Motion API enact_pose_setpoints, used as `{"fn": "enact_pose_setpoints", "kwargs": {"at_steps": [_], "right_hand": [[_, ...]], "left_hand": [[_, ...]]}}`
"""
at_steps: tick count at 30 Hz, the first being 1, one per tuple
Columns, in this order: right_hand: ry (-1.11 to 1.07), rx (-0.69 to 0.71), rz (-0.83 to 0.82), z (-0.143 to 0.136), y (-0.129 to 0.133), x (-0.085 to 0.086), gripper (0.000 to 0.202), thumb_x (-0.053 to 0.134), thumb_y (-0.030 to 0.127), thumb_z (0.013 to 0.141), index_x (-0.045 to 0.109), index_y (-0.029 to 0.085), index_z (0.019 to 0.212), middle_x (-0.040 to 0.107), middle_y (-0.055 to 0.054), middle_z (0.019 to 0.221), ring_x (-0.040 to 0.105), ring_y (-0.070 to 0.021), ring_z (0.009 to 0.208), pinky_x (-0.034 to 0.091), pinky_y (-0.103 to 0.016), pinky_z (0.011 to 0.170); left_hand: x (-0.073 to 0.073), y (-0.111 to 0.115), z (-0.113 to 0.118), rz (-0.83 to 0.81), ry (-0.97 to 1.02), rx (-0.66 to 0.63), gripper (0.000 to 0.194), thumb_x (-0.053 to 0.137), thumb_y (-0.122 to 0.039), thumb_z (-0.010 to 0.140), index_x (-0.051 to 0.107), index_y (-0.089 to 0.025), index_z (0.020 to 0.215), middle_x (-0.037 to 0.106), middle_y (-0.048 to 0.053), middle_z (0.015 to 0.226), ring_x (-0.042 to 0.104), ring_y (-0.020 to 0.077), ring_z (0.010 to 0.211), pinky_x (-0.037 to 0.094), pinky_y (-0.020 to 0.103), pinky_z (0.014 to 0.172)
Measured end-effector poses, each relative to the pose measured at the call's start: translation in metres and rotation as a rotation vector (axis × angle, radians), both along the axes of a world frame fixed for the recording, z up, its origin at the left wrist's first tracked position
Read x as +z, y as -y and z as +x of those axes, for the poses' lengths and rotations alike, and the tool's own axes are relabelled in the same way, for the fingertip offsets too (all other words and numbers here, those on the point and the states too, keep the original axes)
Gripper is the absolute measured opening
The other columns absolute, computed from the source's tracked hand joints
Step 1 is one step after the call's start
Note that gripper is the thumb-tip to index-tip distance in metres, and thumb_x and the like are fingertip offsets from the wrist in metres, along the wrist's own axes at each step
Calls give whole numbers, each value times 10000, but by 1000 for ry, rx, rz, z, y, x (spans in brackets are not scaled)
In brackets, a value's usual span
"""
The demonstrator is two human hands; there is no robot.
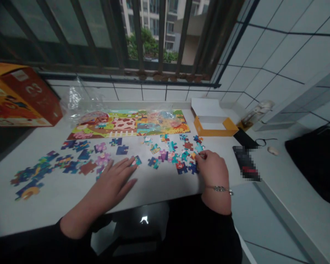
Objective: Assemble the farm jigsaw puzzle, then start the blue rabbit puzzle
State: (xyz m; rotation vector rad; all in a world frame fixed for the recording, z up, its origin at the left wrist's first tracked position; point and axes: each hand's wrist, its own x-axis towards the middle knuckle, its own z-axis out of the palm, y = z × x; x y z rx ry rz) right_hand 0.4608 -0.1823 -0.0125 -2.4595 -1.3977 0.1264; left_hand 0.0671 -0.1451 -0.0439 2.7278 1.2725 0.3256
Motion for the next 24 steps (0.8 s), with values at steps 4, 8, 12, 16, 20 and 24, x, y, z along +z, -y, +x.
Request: {"fn": "enact_pose_setpoints", "kwargs": {"at_steps": [4,8,12,16,20,24], "right_hand": [[54,-86,40,9,1,-6,361,544,376,1038,841,195,1136,833,-149,1038,747,-309,936,498,-395,798],[72,-269,43,33,12,-12,407,474,237,1020,834,147,1185,835,-200,1094,766,-335,976,502,-406,787],[9,-277,5,48,15,-23,427,514,185,955,842,136,1225,840,-212,1156,778,-343,1024,525,-401,810],[11,-263,3,56,16,-31,424,546,192,920,865,146,1196,841,-212,1170,782,-341,1044,546,-399,854],[24,-250,67,57,18,-31,433,551,245,941,854,143,1232,842,-205,1139,775,-334,1025,548,-404,871],[44,-167,164,46,5,-29,478,563,344,975,816,111,1308,809,-235,1251,740,-350,1107,538,-435,966]], "left_hand": [[-1,-6,-15,44,10,108,470,503,-444,1124,702,-170,1450,600,201,1675,552,416,1569,300,768,1330],[-3,-15,-31,72,-15,222,523,453,-438,1104,696,-152,1469,612,211,1660,580,425,1538,338,754,1314],[-4,-19,-38,104,-28,255,536,443,-461,1097,702,-159,1457,653,214,1613,603,428,1505,381,718,1299],[2,-17,-37,206,9,177,445,457,-415,1107,731,-162,1351,708,211,1517,646,410,1426,410,663,1278],[12,-11,-33,287,58,28,318,508,-391,1119,764,-205,1084,803,133,1078,750,321,1020,566,480,931],[23,-3,-25,378,81,-133,418,535,-339,1123,663,-239,738,638,30,675,604,210,645,429,371,635]]}}
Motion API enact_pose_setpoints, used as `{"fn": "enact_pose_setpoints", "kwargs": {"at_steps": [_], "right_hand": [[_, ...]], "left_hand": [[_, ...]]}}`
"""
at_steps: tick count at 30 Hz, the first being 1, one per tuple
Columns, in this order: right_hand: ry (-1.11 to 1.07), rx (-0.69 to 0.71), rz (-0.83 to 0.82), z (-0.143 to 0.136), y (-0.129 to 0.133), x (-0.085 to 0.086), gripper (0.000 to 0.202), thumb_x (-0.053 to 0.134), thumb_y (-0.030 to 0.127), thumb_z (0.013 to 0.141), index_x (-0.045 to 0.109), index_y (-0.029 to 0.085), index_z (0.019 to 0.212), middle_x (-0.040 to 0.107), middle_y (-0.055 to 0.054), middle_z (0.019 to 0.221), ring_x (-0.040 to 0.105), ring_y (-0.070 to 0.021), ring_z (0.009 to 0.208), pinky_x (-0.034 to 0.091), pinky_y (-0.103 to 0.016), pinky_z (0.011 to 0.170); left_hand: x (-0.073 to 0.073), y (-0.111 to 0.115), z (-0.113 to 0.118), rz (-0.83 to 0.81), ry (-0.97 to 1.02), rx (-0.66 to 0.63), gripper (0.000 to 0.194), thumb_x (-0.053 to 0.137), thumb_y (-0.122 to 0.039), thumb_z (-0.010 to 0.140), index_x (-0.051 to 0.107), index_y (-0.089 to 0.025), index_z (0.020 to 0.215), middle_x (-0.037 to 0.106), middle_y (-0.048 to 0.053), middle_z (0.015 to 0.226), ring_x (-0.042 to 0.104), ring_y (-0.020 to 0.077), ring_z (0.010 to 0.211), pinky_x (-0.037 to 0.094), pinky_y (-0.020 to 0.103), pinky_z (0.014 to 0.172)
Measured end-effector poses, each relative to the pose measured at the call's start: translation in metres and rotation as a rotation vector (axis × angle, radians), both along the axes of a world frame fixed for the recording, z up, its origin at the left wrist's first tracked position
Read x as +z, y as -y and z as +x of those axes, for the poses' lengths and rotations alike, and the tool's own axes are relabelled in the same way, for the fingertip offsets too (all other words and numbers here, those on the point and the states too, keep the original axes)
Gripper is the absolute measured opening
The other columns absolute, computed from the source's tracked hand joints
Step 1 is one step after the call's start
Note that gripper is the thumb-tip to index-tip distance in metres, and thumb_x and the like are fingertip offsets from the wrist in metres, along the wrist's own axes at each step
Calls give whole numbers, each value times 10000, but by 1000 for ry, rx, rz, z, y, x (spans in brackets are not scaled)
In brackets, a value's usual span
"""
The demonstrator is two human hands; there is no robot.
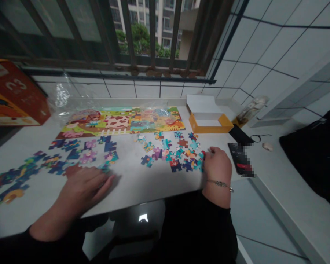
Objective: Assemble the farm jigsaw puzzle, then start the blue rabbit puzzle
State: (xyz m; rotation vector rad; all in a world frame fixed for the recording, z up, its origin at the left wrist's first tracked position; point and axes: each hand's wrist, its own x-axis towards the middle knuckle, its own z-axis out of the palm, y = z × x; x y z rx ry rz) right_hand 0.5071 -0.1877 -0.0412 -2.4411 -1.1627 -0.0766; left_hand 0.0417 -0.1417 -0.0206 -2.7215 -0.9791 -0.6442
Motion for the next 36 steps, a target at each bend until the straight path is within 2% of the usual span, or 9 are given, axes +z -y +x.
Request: {"fn": "enact_pose_setpoints", "kwargs": {"at_steps": [4,9,15,22,24,27,29,32,36], "right_hand": [[50,74,20,-10,-20,-6,539,555,410,1000,787,84,1361,771,-248,1351,709,-361,1199,511,-465,1064],[3,103,-101,-7,-33,-19,456,643,469,967,849,195,1268,840,-164,1185,738,-334,1051,528,-427,902],[-41,89,-53,-2,-38,-23,432,697,410,903,843,176,1234,834,-132,1008,737,-295,905,518,-398,830],[-115,7,-6,-12,-42,-17,654,744,388,852,728,111,1443,819,-157,1137,724,-262,882,508,-361,781],[-154,-5,-8,-16,-42,-11,561,735,396,852,774,128,1344,817,-131,1041,704,-252,833,477,-346,728],[-136,10,-18,-23,-39,2,292,648,436,907,799,190,951,751,-86,801,628,-243,730,385,-348,641],[-108,-8,44,-31,-38,12,316,599,469,933,739,212,814,702,-75,725,580,-235,687,348,-358,623],[-284,43,224,-57,-39,26,344,639,504,916,755,185,972,717,-62,772,603,-223,699,407,-344,652],[-810,459,314,-120,-46,40,643,783,552,889,650,179,1396,750,-15,853,673,-204,776,496,-309,715]], "left_hand": [[20,3,12,54,2,-148,483,565,-302,1132,609,-239,655,574,-7,593,537,167,558,373,355,585],[36,-8,20,-85,15,-108,514,549,-377,1143,600,-237,651,575,3,613,560,176,598,419,344,610],[14,-26,15,-213,-37,151,333,535,-349,1114,731,-195,892,710,94,887,665,256,832,535,393,731],[-5,-29,11,-388,20,57,205,571,-240,1071,766,-196,1115,767,134,1164,702,332,1086,563,502,911],[-7,-29,12,-409,68,20,197,566,-217,1062,758,-205,1104,775,120,1149,704,321,1059,556,492,890],[-8,-30,13,-394,145,-16,187,556,-209,1056,742,-209,1072,779,102,1083,706,310,1003,546,482,856],[-8,-30,12,-370,176,-32,182,553,-211,1053,735,-209,1051,779,95,1036,712,309,969,542,477,832],[-10,-29,12,-338,220,-48,177,553,-216,1060,731,-211,1065,789,88,1020,731,304,954,548,477,832],[-15,-27,13,-314,286,-27,205,671,-302,1061,710,-225,1246,810,95,1116,767,305,1034,586,471,889]]}}
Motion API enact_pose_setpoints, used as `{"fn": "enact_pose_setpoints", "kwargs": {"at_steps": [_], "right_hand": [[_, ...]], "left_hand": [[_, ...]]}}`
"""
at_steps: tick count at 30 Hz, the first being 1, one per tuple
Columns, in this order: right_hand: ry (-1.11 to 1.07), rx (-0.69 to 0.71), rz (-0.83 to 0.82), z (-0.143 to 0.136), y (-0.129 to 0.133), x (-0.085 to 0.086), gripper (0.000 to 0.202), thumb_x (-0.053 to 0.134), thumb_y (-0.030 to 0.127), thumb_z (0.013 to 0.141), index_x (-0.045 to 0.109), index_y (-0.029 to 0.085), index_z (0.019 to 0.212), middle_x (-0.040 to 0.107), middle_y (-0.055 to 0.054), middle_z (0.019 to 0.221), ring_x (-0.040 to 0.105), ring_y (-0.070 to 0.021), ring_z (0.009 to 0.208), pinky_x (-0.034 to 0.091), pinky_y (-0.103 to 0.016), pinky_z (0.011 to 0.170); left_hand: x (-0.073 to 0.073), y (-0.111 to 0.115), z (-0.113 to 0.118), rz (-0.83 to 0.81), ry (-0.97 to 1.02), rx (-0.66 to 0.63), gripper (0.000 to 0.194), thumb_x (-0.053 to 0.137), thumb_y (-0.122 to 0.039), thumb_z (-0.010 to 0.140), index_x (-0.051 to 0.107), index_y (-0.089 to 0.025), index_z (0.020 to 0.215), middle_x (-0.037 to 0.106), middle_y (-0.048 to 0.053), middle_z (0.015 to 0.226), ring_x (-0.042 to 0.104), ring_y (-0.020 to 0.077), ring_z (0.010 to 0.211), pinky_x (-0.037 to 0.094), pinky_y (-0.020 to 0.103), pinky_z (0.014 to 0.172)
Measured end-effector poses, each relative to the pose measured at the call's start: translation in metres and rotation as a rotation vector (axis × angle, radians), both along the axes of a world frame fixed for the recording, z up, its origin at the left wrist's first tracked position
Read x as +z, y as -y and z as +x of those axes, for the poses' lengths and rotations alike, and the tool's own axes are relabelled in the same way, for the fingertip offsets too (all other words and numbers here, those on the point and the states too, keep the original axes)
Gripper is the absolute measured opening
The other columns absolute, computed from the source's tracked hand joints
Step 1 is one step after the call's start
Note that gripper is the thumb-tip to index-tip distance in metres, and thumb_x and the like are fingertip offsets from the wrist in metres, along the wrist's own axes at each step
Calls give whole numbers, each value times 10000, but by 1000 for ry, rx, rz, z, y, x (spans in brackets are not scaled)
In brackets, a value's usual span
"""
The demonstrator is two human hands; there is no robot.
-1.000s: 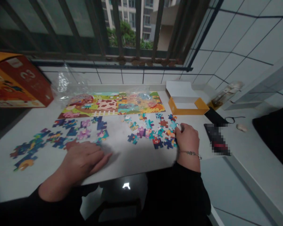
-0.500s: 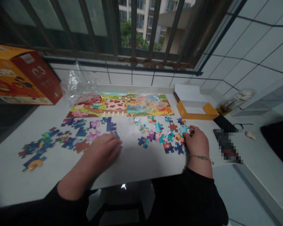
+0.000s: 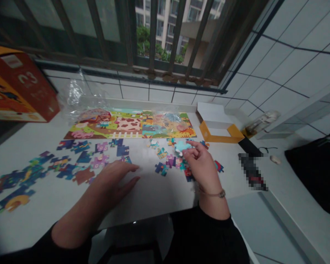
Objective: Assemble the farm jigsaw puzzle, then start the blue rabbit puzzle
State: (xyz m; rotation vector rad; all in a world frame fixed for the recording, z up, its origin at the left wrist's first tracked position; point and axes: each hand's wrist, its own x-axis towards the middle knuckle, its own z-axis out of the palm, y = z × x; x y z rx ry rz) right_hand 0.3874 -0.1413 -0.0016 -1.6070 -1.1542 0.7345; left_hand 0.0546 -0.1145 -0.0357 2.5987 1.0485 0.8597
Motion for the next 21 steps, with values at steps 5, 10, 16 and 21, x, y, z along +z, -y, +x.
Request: {"fn": "enact_pose_setpoints", "kwargs": {"at_steps": [5,10,16,21], "right_hand": [[-175,423,-54,-75,1,3,462,825,463,943,672,243,1319,762,14,869,722,-182,800,528,-304,739],[-72,617,-91,-109,10,1,275,796,355,993,712,259,1236,816,11,925,765,-185,823,552,-316,772],[119,514,-53,-96,10,-5,290,538,401,1140,721,251,1308,838,-19,995,730,-183,833,544,-342,821],[350,215,-23,-50,6,-3,340,533,462,1112,786,247,1185,847,-66,1065,763,-234,942,549,-373,860]], "left_hand": [[-2,3,-1,-6,66,25,803,894,-398,943,477,-260,1616,775,138,1372,758,346,1235,616,510,1016],[-1,1,-3,-42,85,-35,655,855,-340,981,541,-324,1556,793,91,1357,779,324,1207,620,498,1006],[-9,-2,-6,-98,46,-28,581,847,-334,973,620,-279,1504,804,103,1341,783,329,1202,628,483,1013],[-12,-1,-3,-254,-46,11,584,828,-339,949,631,-243,1490,788,132,1354,770,345,1222,626,503,1046]]}}
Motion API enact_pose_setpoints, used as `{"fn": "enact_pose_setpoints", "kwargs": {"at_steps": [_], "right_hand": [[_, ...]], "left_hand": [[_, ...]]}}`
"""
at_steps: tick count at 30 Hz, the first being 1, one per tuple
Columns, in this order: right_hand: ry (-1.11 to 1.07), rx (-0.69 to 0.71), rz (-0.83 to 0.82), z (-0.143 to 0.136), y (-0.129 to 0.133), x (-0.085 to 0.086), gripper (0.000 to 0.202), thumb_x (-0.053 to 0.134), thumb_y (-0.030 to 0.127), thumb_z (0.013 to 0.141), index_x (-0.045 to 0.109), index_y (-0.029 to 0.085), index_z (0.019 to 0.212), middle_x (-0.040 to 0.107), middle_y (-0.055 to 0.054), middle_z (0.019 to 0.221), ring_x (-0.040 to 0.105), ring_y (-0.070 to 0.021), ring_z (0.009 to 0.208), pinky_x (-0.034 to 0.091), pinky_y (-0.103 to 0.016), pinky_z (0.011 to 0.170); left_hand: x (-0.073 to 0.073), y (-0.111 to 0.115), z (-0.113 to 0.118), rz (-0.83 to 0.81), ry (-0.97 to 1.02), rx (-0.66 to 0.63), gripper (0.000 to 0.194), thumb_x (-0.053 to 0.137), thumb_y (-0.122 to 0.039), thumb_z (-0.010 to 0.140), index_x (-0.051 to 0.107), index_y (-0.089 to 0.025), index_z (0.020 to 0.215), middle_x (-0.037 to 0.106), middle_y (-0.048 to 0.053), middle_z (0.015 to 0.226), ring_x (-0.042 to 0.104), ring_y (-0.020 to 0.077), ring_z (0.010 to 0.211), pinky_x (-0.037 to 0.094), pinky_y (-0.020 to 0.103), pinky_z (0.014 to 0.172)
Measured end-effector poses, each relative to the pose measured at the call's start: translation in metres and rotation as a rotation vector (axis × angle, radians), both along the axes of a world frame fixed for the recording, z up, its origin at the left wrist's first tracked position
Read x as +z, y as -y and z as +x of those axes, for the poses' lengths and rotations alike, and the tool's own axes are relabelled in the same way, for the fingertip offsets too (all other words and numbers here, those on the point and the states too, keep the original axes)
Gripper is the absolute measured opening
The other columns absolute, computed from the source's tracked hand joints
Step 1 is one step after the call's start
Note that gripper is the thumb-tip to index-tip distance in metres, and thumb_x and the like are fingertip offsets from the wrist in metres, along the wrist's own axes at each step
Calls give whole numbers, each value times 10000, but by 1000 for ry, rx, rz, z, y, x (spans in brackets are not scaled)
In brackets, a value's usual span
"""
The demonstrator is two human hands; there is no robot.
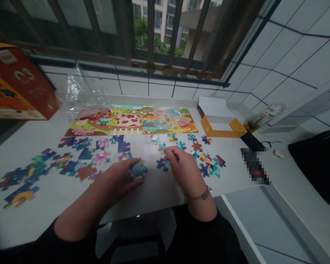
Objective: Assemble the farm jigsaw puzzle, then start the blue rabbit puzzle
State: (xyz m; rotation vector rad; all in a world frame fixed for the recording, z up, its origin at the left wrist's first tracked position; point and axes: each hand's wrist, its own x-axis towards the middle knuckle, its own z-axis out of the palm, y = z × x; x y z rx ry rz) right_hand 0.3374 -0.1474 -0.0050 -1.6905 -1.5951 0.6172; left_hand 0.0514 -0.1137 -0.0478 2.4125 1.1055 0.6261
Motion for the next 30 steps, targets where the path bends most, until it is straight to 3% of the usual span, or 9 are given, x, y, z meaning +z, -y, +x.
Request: {"fn": "enact_pose_setpoints", "kwargs": {"at_steps": [3,6,9,13,16,19,23,30], "right_hand": [[81,-297,87,49,4,0,404,548,522,1068,812,231,1162,852,-92,1059,769,-273,974,548,-386,858],[86,-637,103,104,16,-7,461,516,517,1037,813,189,1167,846,-114,1004,755,-271,859,530,-370,762],[359,-778,-1,140,30,-19,417,530,452,1016,832,182,1113,843,-161,1032,752,-310,910,503,-399,765],[529,-643,-167,144,30,-33,378,578,397,993,840,161,1131,838,-198,1095,754,-341,966,535,-441,841],[558,-512,-71,127,19,-35,373,614,375,990,831,162,1206,829,-188,1204,751,-342,1099,552,-466,996],[564,-324,-12,111,11,-35,345,668,349,983,826,198,1251,822,-155,1280,739,-328,1192,529,-468,1092],[576,-202,-100,105,8,-34,373,751,325,951,815,220,1303,833,-123,1246,755,-310,1127,544,-436,1028],[573,-206,-149,102,6,-33,423,766,290,937,789,206,1351,827,-116,1144,754,-283,1031,537,-394,921]], "left_hand": [[-2,0,1,-85,-38,-21,437,776,-326,962,673,-231,1377,788,123,1251,771,335,1159,633,504,1001],[-7,-3,0,-63,-46,-58,422,754,-315,974,679,-225,1380,778,128,1242,750,340,1177,617,528,1026],[-16,-8,-2,20,-30,-126,450,767,-308,975,685,-226,1410,773,140,1312,725,350,1240,582,559,1093],[-21,-13,-4,89,-32,-199,368,791,-321,976,747,-264,1337,766,127,1366,716,356,1251,571,576,1085],[-19,-12,-3,85,-47,-235,325,738,-305,1022,758,-297,1346,756,113,1413,706,340,1281,554,573,1109],[-17,-6,-1,57,-66,-251,356,647,-252,1072,725,-334,1410,736,81,1493,663,327,1393,457,634,1238],[-15,0,-1,38,-85,-210,437,595,-238,1086,635,-321,1514,677,86,1593,577,335,1526,298,721,1344],[-8,0,0,58,-47,-166,391,640,-259,1038,652,-264,1428,743,126,1406,690,341,1350,256,796,1340]]}}
